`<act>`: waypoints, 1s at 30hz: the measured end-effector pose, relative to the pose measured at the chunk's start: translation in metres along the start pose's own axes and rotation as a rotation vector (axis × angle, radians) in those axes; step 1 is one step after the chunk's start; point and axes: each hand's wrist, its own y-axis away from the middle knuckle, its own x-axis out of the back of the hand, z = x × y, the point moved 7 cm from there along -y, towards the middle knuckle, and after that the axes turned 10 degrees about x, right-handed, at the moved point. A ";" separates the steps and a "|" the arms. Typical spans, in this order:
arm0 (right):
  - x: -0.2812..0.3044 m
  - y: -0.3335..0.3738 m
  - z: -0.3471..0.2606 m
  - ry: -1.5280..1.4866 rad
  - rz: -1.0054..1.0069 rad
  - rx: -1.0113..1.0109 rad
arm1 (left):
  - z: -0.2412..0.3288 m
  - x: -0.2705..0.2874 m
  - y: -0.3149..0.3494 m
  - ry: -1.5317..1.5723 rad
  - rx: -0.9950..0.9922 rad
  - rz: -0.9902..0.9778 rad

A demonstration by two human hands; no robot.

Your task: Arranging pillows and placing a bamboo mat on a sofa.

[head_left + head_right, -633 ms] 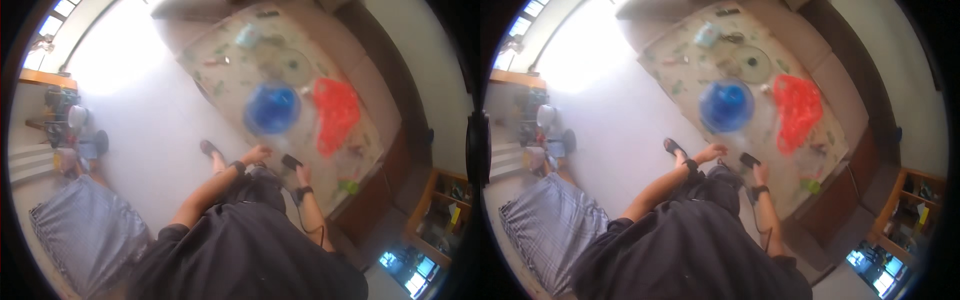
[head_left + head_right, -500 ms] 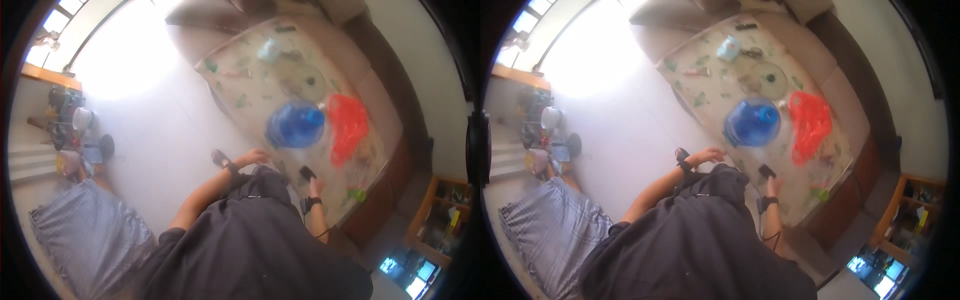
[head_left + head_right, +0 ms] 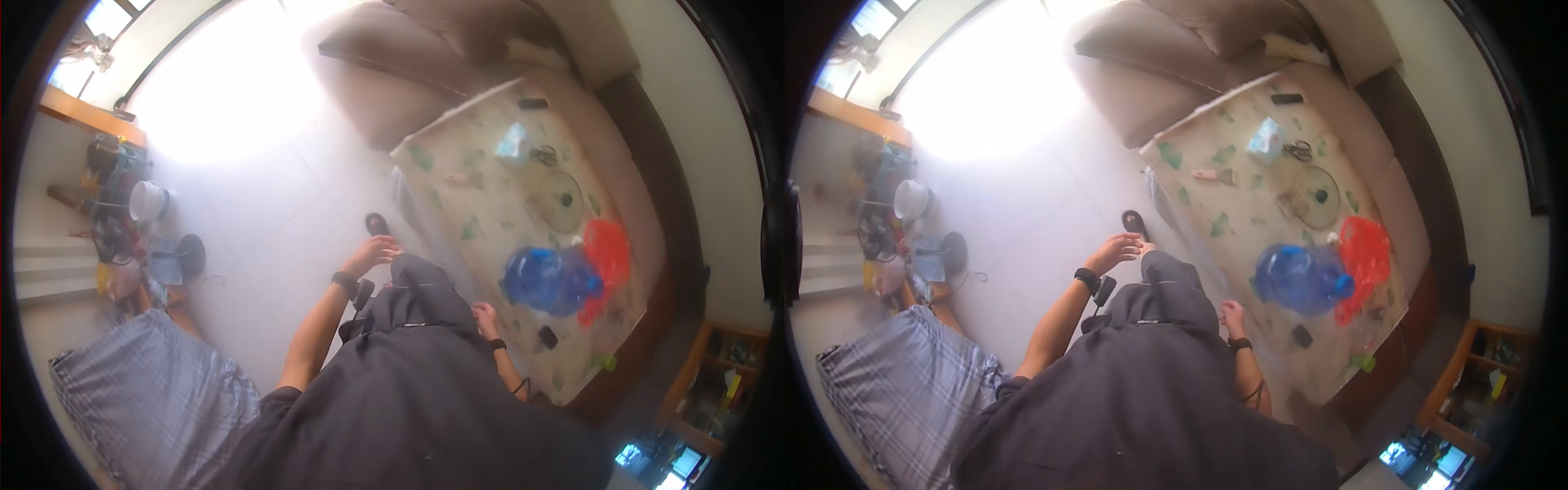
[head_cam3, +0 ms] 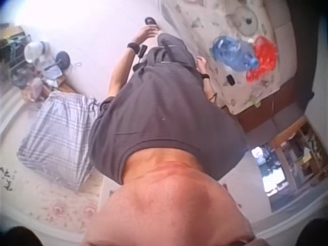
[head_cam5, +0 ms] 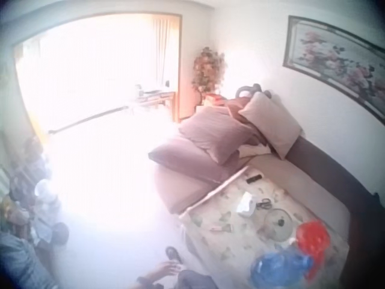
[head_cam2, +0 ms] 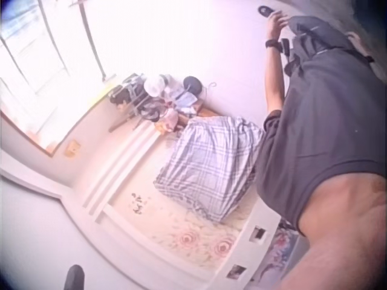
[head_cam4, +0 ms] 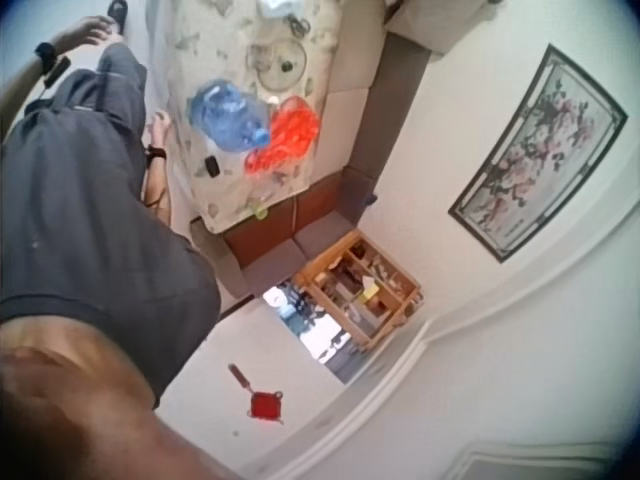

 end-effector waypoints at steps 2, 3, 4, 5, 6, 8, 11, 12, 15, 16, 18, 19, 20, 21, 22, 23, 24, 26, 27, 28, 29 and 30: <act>-0.059 -0.048 -0.049 0.077 -0.133 0.092 | 0.036 0.025 -0.011 0.035 -0.031 -0.017; -0.104 -0.093 -0.095 0.082 -0.186 0.156 | 0.093 0.041 -0.018 0.021 -0.079 -0.043; -0.145 -0.149 -0.147 0.059 -0.197 0.232 | 0.159 0.057 -0.028 -0.066 -0.124 0.003; -0.174 -0.185 -0.175 0.058 -0.224 0.280 | 0.186 0.078 -0.032 -0.053 -0.137 0.012; -0.232 -0.232 -0.251 0.046 -0.230 0.362 | 0.263 0.106 -0.028 -0.082 -0.227 0.017; -0.304 -0.275 -0.332 0.000 -0.248 0.431 | 0.316 0.142 -0.016 -0.068 -0.298 0.100; -0.419 -0.338 -0.453 -0.104 -0.355 0.525 | 0.418 0.182 0.009 -0.135 -0.386 0.229; -0.471 -0.342 -0.496 -0.084 -0.390 0.549 | 0.444 0.210 0.027 -0.121 -0.461 0.300; -0.616 -0.354 -0.646 -0.020 -0.557 0.571 | 0.563 0.259 0.080 -0.070 -0.602 0.425; -0.674 -0.359 -0.717 -0.019 -0.594 0.614 | 0.624 0.282 0.095 -0.028 -0.646 0.403; -0.741 -0.356 -0.764 -0.023 -0.647 0.699 | 0.651 0.320 0.103 0.068 -0.658 0.392; -0.773 -0.367 -0.769 0.000 -0.659 0.692 | 0.664 0.342 0.101 0.094 -0.661 0.395; -0.803 -0.378 -0.776 -0.047 -0.687 0.677 | 0.677 0.366 0.099 0.126 -0.629 0.417; -0.869 -0.391 -0.806 -0.138 -0.712 0.697 | 0.727 0.416 0.111 0.106 -0.619 0.442; -0.920 -0.411 -0.833 -0.101 -0.734 0.686 | 0.769 0.461 0.108 0.124 -0.622 0.436; -0.972 -0.433 -0.860 -0.125 -0.762 0.656 | 0.819 0.506 0.105 0.115 -0.648 0.431; -1.002 -0.457 -0.858 -0.076 -0.767 0.626 | 0.835 0.544 0.092 0.158 -0.626 0.400; -1.073 -0.521 -0.911 -0.032 -0.761 0.636 | 0.936 0.614 0.073 0.195 -0.628 0.345; -1.106 -0.558 -0.935 0.018 -0.728 0.557 | 0.991 0.647 0.067 0.191 -0.627 0.332; -1.137 -0.590 -0.952 0.070 -0.698 0.475 | 1.038 0.682 0.061 0.217 -0.660 0.309; -1.167 -0.617 -0.972 0.074 -0.691 0.476 | 1.083 0.715 0.054 0.243 -0.692 0.286; -1.194 -0.648 -0.989 0.056 -0.621 0.389 | 1.123 0.753 0.044 0.221 -0.700 0.292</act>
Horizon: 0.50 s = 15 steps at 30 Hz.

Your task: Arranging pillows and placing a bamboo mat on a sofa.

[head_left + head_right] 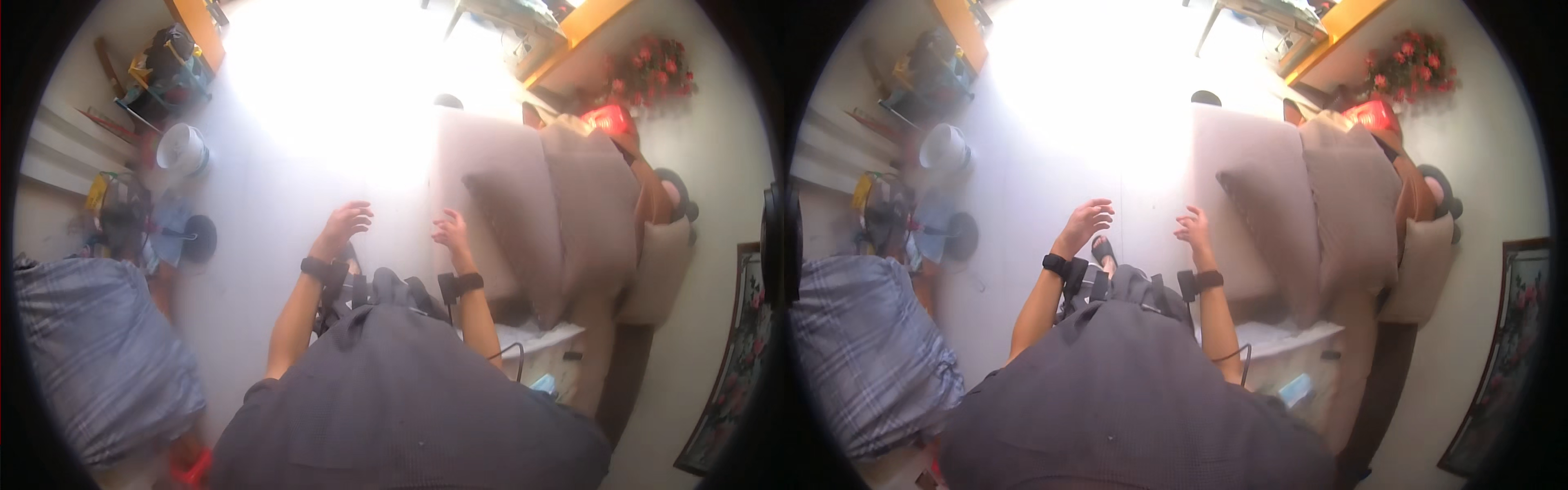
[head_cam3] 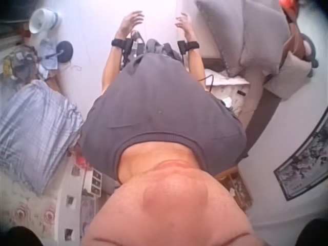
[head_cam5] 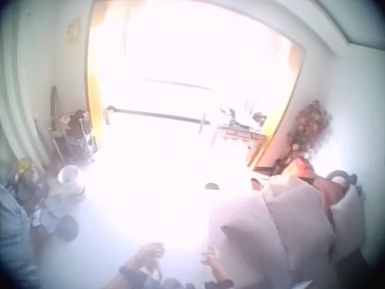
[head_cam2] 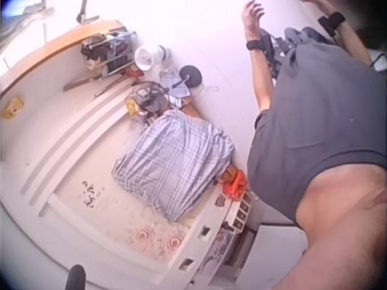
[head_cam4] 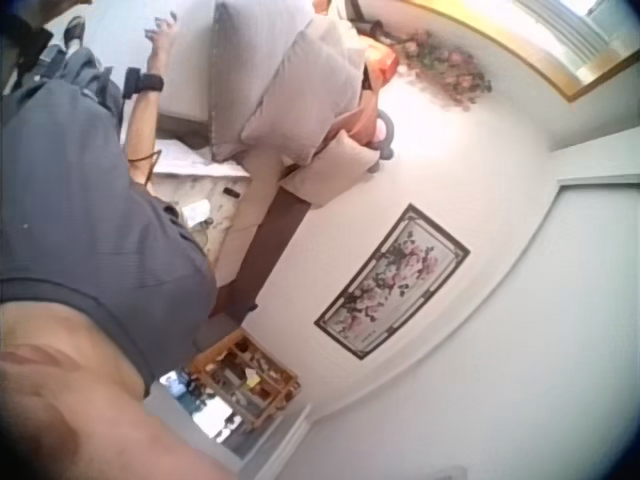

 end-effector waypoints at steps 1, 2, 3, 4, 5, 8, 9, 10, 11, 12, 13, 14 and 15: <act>0.000 -0.043 -0.003 -0.032 0.080 -0.077 | 0.028 0.017 -0.043 0.005 -0.006 -0.003; -0.001 -0.086 -0.012 -0.034 0.110 -0.071 | 0.052 0.032 -0.086 -0.009 0.032 -0.016; -0.013 -0.139 -0.032 -0.031 0.107 -0.067 | 0.079 0.047 -0.127 -0.026 0.069 -0.026; -0.023 -0.183 -0.056 -0.060 0.133 -0.040 | 0.117 0.058 -0.166 -0.107 0.061 -0.034; -0.035 -0.227 -0.078 -0.090 0.157 -0.015 | 0.154 0.068 -0.203 -0.153 0.056 -0.060; -0.047 -0.346 -0.123 -0.103 0.177 -0.004 | 0.241 0.067 -0.297 -0.214 0.112 -0.077; -0.057 -0.382 -0.137 -0.079 0.144 -0.033 | 0.265 0.071 -0.322 -0.211 0.137 -0.068; -0.066 -0.418 -0.151 -0.086 0.144 -0.039 | 0.290 0.076 -0.347 -0.228 0.152 -0.056; -0.079 -0.455 -0.163 -0.084 0.116 -0.052 | 0.315 0.080 -0.374 -0.233 0.159 -0.050; -0.091 -0.495 -0.176 -0.085 0.089 -0.061 | 0.345 0.082 -0.401 -0.219 0.148 -0.056; -0.097 -0.533 -0.190 -0.096 0.090 -0.064 | 0.374 0.083 -0.429 -0.206 0.138 -0.062; -0.104 -0.571 -0.203 -0.083 0.057 -0.079 | 0.397 0.084 -0.457 -0.216 0.170 -0.040; -0.110 -0.608 -0.213 -0.074 0.035 -0.091 | 0.417 0.086 -0.486 -0.200 0.193 -0.023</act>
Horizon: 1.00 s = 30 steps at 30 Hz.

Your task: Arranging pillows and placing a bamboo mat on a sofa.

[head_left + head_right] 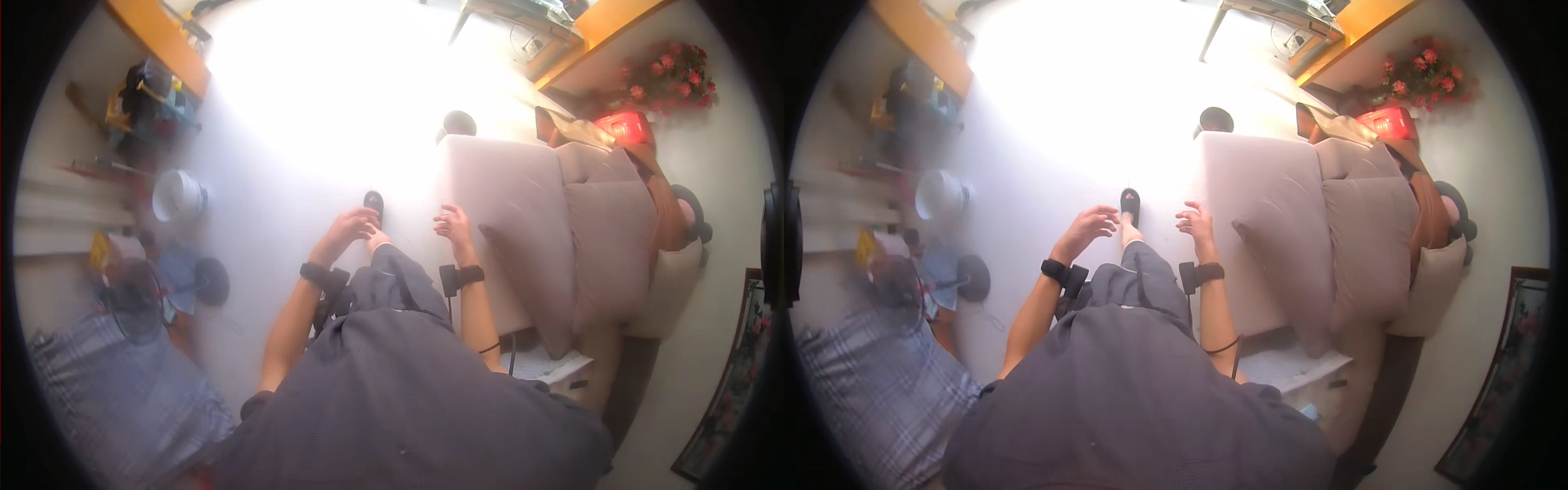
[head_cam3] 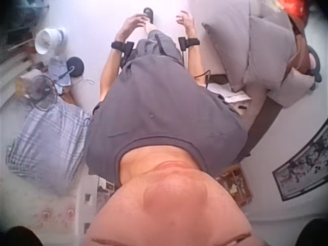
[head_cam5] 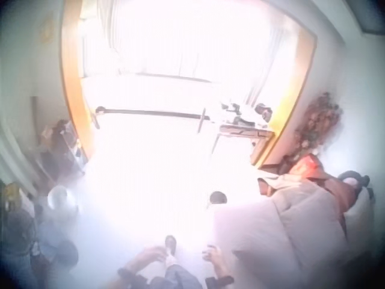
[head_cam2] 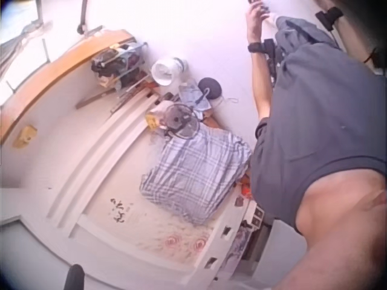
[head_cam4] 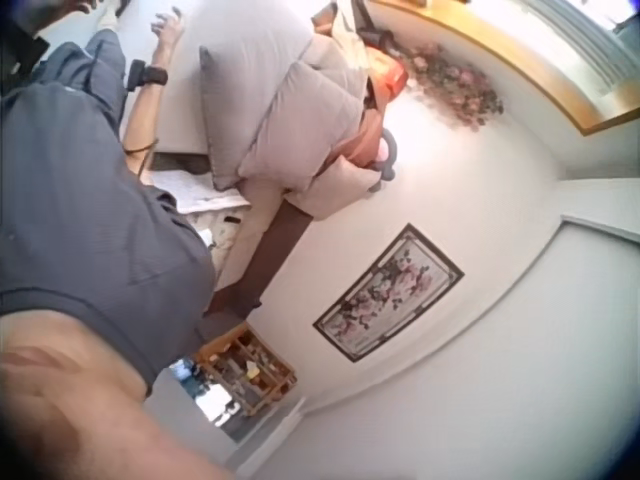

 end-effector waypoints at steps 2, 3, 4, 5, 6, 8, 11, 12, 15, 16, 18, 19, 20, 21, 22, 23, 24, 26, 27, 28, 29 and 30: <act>-0.023 -0.077 -0.026 -0.026 -0.022 0.025 | 0.055 0.021 -0.043 -0.023 -0.003 0.011; -0.037 -0.110 -0.040 -0.035 -0.058 0.048 | 0.075 0.032 -0.062 -0.043 0.010 -0.004; -0.044 -0.143 -0.053 -0.052 -0.032 0.059 | 0.092 0.052 -0.084 -0.028 0.015 0.022; -0.060 -0.181 -0.072 -0.059 -0.052 0.054 | 0.120 0.073 -0.107 -0.021 0.012 0.043; -0.064 -0.203 -0.075 -0.060 -0.055 0.030 | 0.136 0.079 -0.119 -0.016 0.012 0.018; -0.078 -0.274 -0.117 -0.081 -0.078 0.060 | 0.190 0.102 -0.159 0.029 0.028 0.036; -0.095 -0.347 -0.180 0.006 -0.074 0.111 | 0.255 0.117 -0.207 -0.020 0.049 -0.001; -0.098 -0.361 -0.191 -0.003 -0.053 0.105 | 0.272 0.120 -0.217 -0.030 0.033 0.014; -0.105 -0.408 -0.242 0.093 -0.074 0.196 | 0.305 0.130 -0.267 -0.010 0.030 -0.025; -0.106 -0.420 -0.253 0.089 -0.052 0.198 | 0.311 0.136 -0.282 0.034 0.044 -0.052; -0.111 -0.445 -0.265 0.034 -0.034 0.205 | 0.321 0.154 -0.321 0.014 0.120 -0.075; -0.110 -0.457 -0.265 0.001 -0.006 0.197 | 0.326 0.162 -0.341 0.031 0.152 -0.093; -0.105 -0.465 -0.262 -0.011 0.023 0.195 | 0.330 0.170 -0.361 0.047 0.187 -0.111; -0.102 -0.477 -0.257 -0.051 0.078 0.184 | 0.340 0.179 -0.381 0.026 0.203 -0.152; -0.107 -0.497 -0.249 -0.097 0.119 0.176 | 0.350 0.201 -0.408 0.032 0.232 -0.184; -0.103 -0.521 -0.233 -0.124 0.191 0.153 | 0.365 0.219 -0.436 -0.016 0.195 -0.202; -0.087 -0.537 -0.213 -0.148 0.289 0.122 | 0.376 0.226 -0.471 -0.062 0.176 -0.241; -0.077 -0.536 -0.207 -0.163 0.456 0.203 | 0.398 0.241 -0.519 -0.030 0.256 -0.348; -0.064 -0.533 -0.186 -0.189 0.536 0.145 | 0.413 0.237 -0.539 -0.098 0.295 -0.352; -0.062 -0.540 -0.167 -0.212 0.595 0.094 | 0.425 0.246 -0.564 -0.178 0.320 -0.401; -0.069 -0.545 -0.147 -0.239 0.627 0.082 | 0.435 0.260 -0.580 -0.237 0.366 -0.435; -0.079 -0.564 -0.129 -0.257 0.657 0.062 | 0.446 0.282 -0.609 -0.298 0.389 -0.463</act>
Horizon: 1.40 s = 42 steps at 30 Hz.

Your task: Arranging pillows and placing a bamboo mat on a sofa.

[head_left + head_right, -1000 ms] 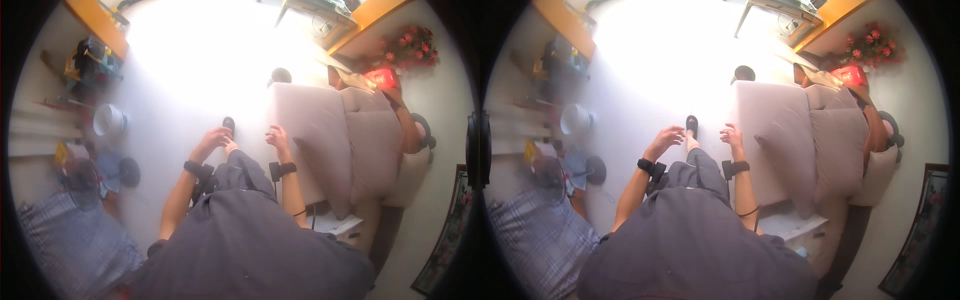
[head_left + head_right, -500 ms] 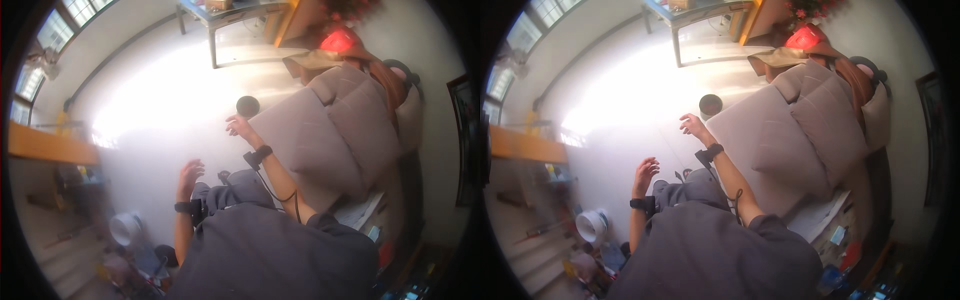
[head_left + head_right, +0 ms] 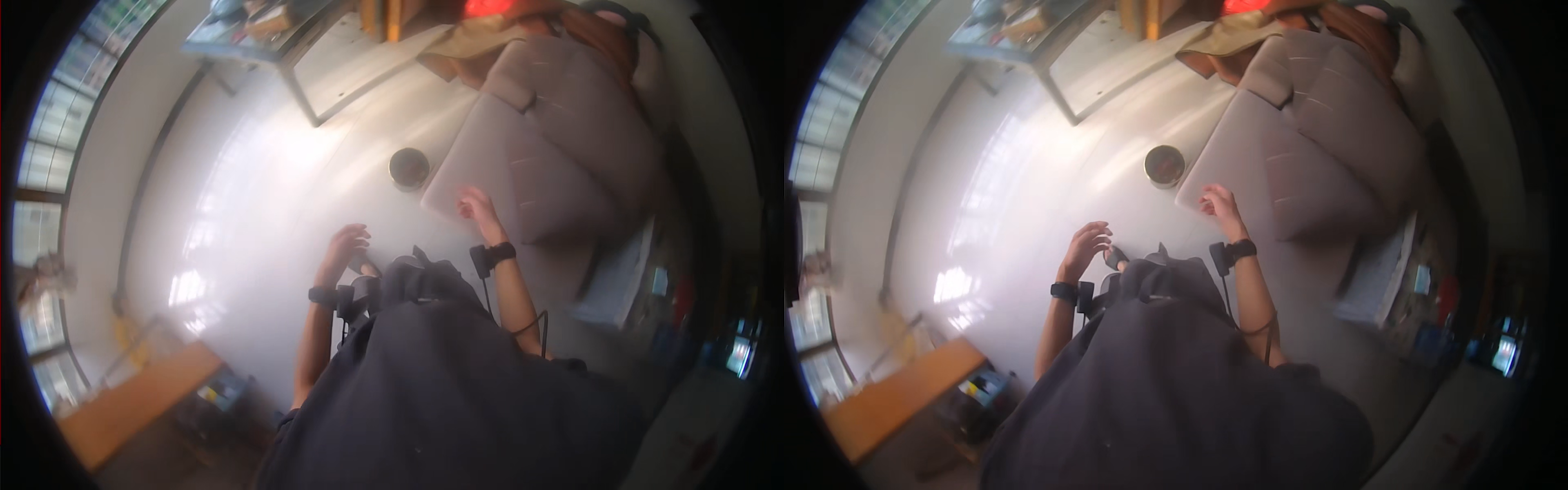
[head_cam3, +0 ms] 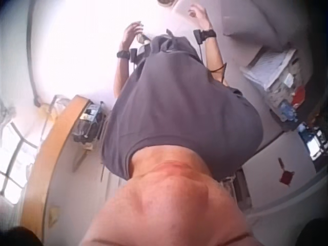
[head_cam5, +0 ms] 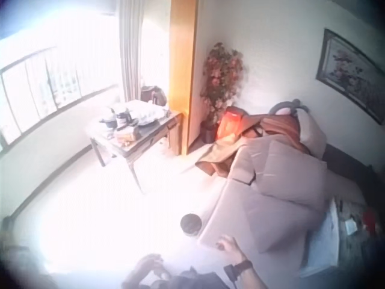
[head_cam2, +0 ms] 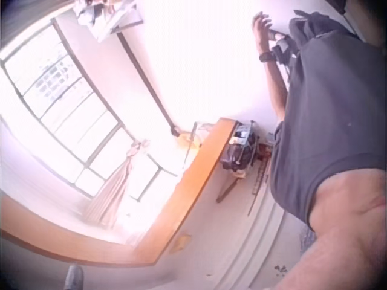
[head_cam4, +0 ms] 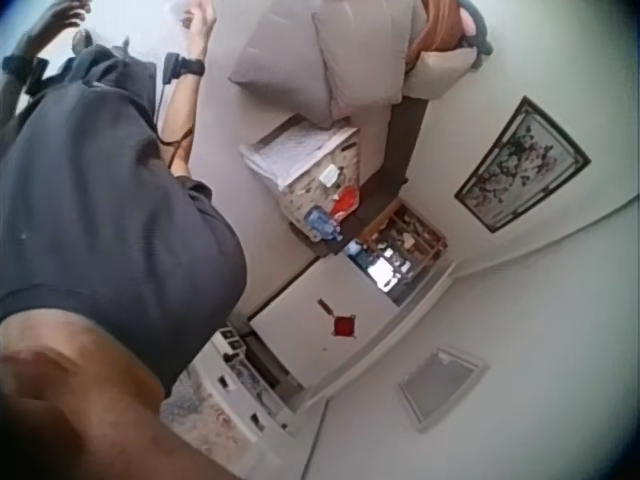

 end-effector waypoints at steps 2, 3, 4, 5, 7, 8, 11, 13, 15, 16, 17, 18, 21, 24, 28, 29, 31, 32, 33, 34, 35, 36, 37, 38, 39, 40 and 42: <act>-0.025 -0.038 0.059 -0.040 0.067 -0.007 | 0.011 0.073 -0.039 -0.199 0.048 0.004; -0.023 -0.057 0.095 -0.020 0.083 0.031 | 0.009 0.101 -0.082 -0.263 0.048 -0.051; -0.014 -0.077 0.128 0.006 0.116 0.073 | 0.008 0.122 -0.132 -0.329 0.046 -0.124; -0.008 -0.072 0.165 0.045 0.161 0.003 | -0.003 0.134 -0.146 -0.335 0.054 -0.189; -0.025 -0.074 0.203 -0.162 0.184 -0.151 | -0.005 0.177 -0.164 -0.427 0.091 -0.150; -0.037 -0.098 0.215 -0.360 0.199 -0.194 | 0.011 0.197 -0.201 -0.498 0.059 -0.187; -0.022 -0.153 0.227 -0.013 0.260 -0.078 | 0.036 0.205 -0.288 -0.481 0.142 -0.225; -0.059 -0.182 0.212 -0.089 0.280 0.004 | 0.053 0.246 -0.297 -0.520 0.140 -0.124; -0.114 -0.190 0.192 -0.381 0.326 0.126 | 0.074 0.251 -0.294 -0.468 0.209 -0.075; -0.102 -0.194 0.205 -0.064 0.130 -0.243 | 0.066 0.213 -0.277 -0.458 0.174 -0.104; -0.062 -0.183 0.246 -0.136 0.229 -0.291 | 0.044 0.162 -0.295 -0.461 0.275 -0.225; -0.072 -0.183 0.239 -0.131 0.328 -0.303 | 0.042 0.155 -0.296 -0.454 0.348 -0.249; -0.056 -0.179 0.221 0.168 0.336 -0.435 | 0.042 0.113 -0.301 -0.620 0.332 -0.296; -0.058 -0.207 0.192 0.151 0.238 -0.343 | 0.094 0.078 -0.290 -0.629 0.204 -0.286; -0.055 -0.256 0.137 -0.010 0.400 -0.088 | 0.115 0.091 -0.295 -0.582 0.207 -0.156; -0.057 -0.271 0.120 -0.020 0.406 -0.052 | 0.114 0.100 -0.295 -0.562 0.225 -0.137; -0.117 -0.303 0.055 -0.208 0.435 -0.037 | 0.168 0.127 -0.279 -0.523 0.264 -0.144; -0.140 -0.334 0.029 -0.228 0.354 0.008 | 0.199 0.139 -0.287 -0.529 0.271 -0.156; -0.153 -0.359 0.010 -0.220 0.354 0.049 | 0.221 0.149 -0.297 -0.542 0.254 -0.171; -0.170 -0.388 -0.004 -0.223 0.322 0.100 | 0.251 0.167 -0.303 -0.565 0.250 -0.185; -0.193 -0.411 -0.028 -0.207 0.320 0.138 | 0.286 0.186 -0.305 -0.576 0.156 -0.260; -0.216 -0.428 -0.052 -0.180 0.303 0.179 | 0.305 0.217 -0.315 -0.609 0.245 -0.237; -0.225 -0.441 -0.060 -0.169 0.306 0.169 | 0.316 0.237 -0.330 -0.668 0.295 -0.238; -0.232 -0.452 -0.069 -0.163 0.334 0.174 | 0.328 0.255 -0.343 -0.729 0.343 -0.240; -0.232 -0.460 -0.078 -0.158 0.374 0.183 | 0.340 0.266 -0.360 -0.764 0.371 -0.273; -0.240 -0.463 -0.084 -0.165 0.382 0.165 | 0.350 0.280 -0.369 -0.802 0.414 -0.292; -0.239 -0.460 -0.102 -0.174 0.450 0.191 | 0.370 0.300 -0.400 -0.888 0.433 -0.332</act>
